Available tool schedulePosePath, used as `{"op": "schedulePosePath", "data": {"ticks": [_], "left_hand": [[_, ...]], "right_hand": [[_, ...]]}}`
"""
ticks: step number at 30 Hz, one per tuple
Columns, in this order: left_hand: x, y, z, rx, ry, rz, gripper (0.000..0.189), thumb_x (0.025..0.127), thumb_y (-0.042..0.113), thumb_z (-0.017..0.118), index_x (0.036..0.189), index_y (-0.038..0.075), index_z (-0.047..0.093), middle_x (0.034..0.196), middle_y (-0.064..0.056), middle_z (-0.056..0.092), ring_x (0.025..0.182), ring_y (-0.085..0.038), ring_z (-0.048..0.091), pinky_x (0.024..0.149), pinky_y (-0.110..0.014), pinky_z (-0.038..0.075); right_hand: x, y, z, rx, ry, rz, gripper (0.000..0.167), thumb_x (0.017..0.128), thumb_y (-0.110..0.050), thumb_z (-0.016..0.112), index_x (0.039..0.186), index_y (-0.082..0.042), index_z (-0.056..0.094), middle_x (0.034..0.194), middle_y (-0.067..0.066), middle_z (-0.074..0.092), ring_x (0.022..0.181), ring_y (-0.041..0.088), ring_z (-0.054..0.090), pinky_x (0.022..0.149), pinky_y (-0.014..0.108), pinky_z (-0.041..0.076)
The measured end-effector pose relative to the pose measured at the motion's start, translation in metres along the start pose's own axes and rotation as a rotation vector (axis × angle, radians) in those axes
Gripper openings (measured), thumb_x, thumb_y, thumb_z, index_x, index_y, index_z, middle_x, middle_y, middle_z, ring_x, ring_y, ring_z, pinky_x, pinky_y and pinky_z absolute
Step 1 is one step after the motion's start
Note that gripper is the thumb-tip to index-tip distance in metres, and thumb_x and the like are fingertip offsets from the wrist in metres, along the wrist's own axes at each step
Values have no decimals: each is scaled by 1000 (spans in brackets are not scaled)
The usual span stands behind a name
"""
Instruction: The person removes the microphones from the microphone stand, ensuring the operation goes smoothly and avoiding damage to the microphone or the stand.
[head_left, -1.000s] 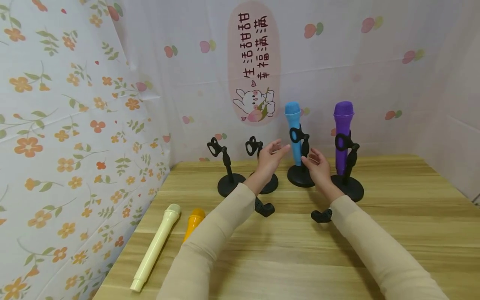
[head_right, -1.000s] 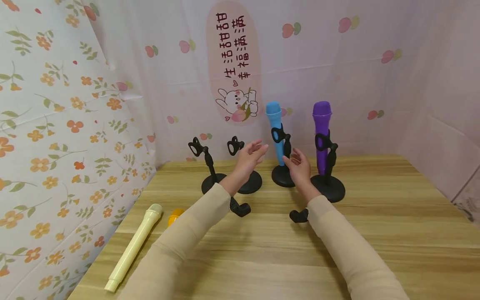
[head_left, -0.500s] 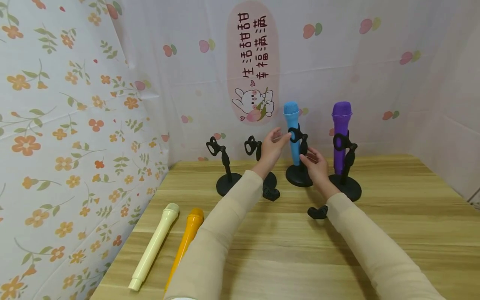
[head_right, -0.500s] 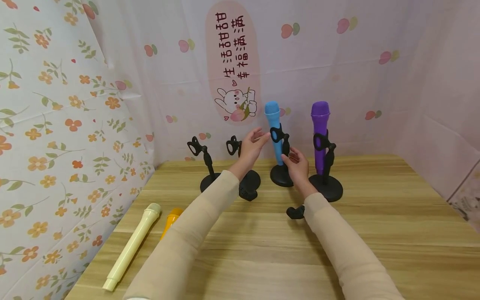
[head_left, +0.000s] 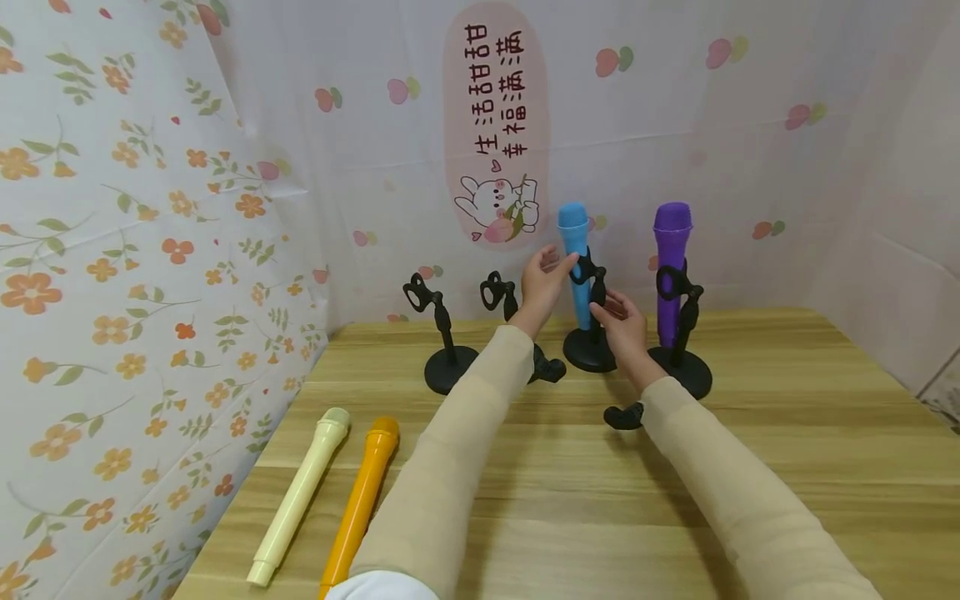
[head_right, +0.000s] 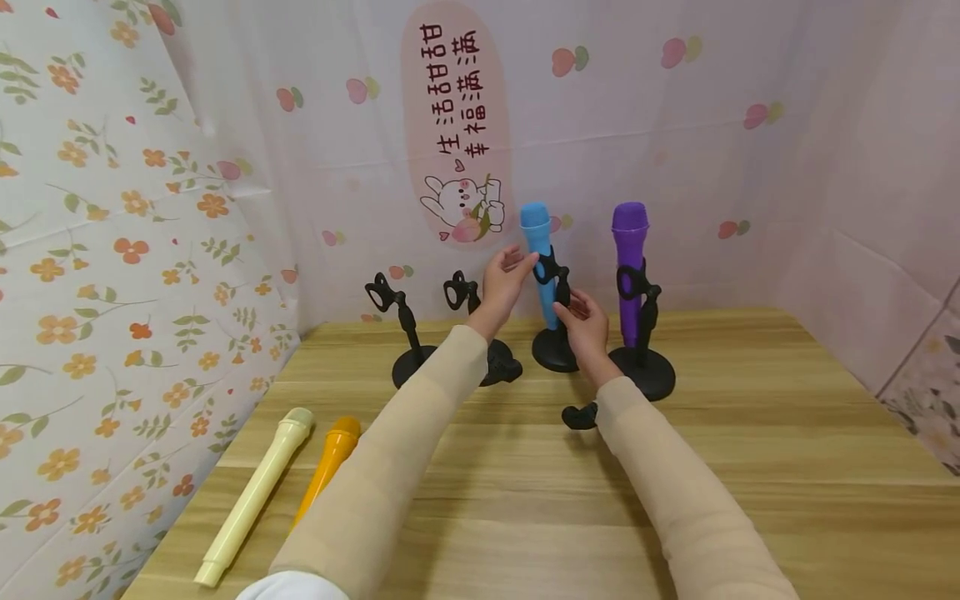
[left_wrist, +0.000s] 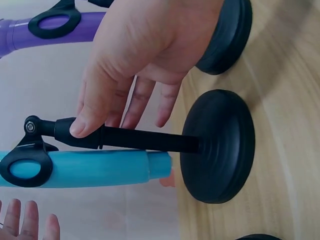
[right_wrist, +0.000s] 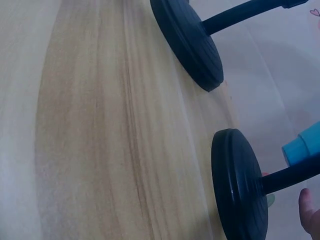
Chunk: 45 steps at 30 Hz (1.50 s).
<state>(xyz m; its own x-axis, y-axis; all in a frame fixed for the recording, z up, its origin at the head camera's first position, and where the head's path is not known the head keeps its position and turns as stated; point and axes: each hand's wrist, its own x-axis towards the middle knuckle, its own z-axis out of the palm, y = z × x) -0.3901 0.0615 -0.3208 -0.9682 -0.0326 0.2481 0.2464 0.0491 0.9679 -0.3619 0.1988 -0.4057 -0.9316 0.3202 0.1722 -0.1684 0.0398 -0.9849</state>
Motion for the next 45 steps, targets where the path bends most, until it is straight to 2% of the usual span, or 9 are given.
{"op": "schedulePosePath", "data": {"ticks": [6,10,16,22,32,45], "left_hand": [[11,3,3,20,-3,-18,56,89,40,71,135,13,55,124,-2,60,112,-17,58,89,-29,50],[17,4,5,57,-29,-36,59,90,42,69,138,13,52,128,-5,59,114,-19,57,91,-31,50],[22,9,5,59,-64,-69,63,90,43,68,141,12,49,131,-8,57,117,-22,56,97,-37,46],[24,14,6,45,-80,-91,60,91,40,68,139,8,50,130,-10,58,117,-23,56,97,-37,46],[27,11,10,7,-103,-124,57,93,38,66,138,7,50,133,-11,56,120,-25,54,101,-43,43],[28,12,17,2,-94,-127,51,96,32,63,137,4,50,132,-13,57,117,-26,57,96,-39,47]], "right_hand": [[4,-1,3,20,18,11,57,91,-29,70,141,-13,50,134,13,50,123,26,46,104,40,39],[6,-2,4,19,37,22,56,90,-30,71,140,-12,51,133,12,51,121,25,47,103,39,41],[5,-4,7,48,47,30,54,89,-25,73,137,-10,54,124,10,53,112,21,50,97,35,44],[7,-7,9,57,57,23,49,89,-21,73,133,-8,55,119,9,56,106,20,53,93,35,46],[11,-8,11,30,55,22,48,90,-19,72,133,-9,54,123,11,54,106,23,52,95,38,47],[13,-10,9,-2,62,-13,43,92,-14,70,131,-7,55,121,13,55,107,24,52,95,39,46]]}}
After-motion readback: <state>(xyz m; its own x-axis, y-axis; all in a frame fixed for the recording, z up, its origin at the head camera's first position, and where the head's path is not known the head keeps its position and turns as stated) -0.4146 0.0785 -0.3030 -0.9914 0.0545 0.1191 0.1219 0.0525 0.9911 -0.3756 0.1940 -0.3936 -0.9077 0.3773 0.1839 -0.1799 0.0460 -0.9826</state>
